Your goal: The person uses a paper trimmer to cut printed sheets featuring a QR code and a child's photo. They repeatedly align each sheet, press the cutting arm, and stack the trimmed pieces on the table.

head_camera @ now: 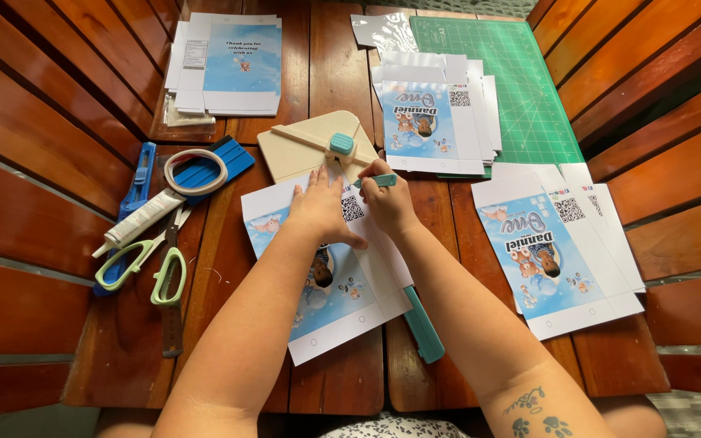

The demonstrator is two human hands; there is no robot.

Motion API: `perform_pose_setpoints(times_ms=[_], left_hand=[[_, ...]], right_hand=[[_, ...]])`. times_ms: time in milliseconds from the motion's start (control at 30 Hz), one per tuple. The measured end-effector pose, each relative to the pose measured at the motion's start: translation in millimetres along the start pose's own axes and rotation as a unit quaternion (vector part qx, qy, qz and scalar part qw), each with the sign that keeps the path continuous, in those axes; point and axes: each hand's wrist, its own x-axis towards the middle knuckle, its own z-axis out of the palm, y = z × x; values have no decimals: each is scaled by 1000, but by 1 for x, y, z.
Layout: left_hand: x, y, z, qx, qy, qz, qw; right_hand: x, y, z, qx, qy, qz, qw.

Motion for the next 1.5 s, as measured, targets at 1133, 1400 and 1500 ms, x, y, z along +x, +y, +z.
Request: perform_pose_setpoints(times_ms=[1133,1400,1500], left_hand=[[8,-3,7,7,-4,-7,1000],[5,1,2,5,0,-10,1000],[4,0,3,3,-2,-10,1000]], right_hand=[[-90,-32,-55,-54,-26,74,995],[-137,-29,-80,-74,-30,84,993],[-155,-30,-88,-65,-32,67,995]])
